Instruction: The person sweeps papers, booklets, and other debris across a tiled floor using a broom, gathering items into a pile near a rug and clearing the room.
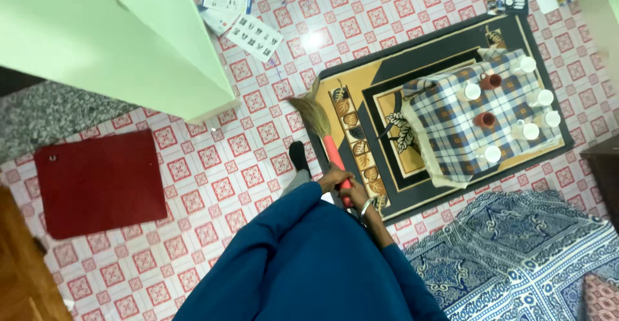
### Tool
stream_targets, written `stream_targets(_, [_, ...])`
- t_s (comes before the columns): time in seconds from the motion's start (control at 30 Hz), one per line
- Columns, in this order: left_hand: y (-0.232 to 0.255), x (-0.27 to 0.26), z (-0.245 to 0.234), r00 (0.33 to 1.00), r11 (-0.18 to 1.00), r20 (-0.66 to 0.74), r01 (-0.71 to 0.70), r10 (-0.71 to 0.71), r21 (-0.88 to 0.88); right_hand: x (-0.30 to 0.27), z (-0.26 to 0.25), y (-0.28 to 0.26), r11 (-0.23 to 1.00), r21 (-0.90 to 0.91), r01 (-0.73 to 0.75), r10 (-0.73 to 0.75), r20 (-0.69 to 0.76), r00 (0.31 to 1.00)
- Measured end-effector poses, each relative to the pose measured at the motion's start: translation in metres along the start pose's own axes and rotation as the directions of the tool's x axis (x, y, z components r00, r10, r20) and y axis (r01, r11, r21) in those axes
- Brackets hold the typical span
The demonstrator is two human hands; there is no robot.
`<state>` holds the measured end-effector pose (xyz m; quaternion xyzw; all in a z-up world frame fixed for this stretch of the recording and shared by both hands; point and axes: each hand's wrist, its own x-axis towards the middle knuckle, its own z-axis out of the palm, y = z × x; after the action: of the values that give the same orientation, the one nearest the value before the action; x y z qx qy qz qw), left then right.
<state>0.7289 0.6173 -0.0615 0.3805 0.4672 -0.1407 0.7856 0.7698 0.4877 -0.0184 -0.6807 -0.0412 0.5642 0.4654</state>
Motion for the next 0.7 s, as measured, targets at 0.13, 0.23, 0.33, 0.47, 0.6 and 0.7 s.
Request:
stream_targets(0.13, [0.073, 0.037, -0.001, 0.986, 0.983, 0.032, -0.157, 0.161, -0.096, 0.044, -0.011, -0.063, 0.978, -0.205, -0.049, 0.019, -0.142, 0.99])
stream_targets(0.23, [0.109, 0.061, -0.001, 0.979, 0.978, 0.006, -0.203, 0.203, 0.056, 0.07, -0.021, -0.087, 0.923, -0.262, 0.281, -0.307, -0.065, 0.95])
stream_targets(0.33, [0.143, 0.078, -0.008, 0.913, 0.919, 0.111, -0.385, 0.393, -0.087, 0.096, -0.028, -0.111, 0.928, -0.273, 0.253, -0.282, -0.073, 0.957])
stream_targets(0.47, [0.185, 0.112, -0.018, 0.987, 0.986, 0.017, -0.162, 0.161, 0.041, 0.148, -0.042, -0.144, 0.872, -0.365, 0.327, -0.349, 0.005, 0.937])
stream_targets(0.6, [0.229, 0.146, -0.03, 1.0, 1.0, 0.017, 0.012, -0.012, 0.005, 0.216, -0.061, -0.19, 0.952, -0.302, 0.05, -0.041, 0.038, 0.998])
stream_targets(0.7, [0.277, 0.182, -0.032, 0.979, 0.984, 0.117, 0.172, -0.165, -0.054, 0.266, -0.082, -0.231, 0.991, 0.037, -0.129, 0.116, 0.251, 0.961])
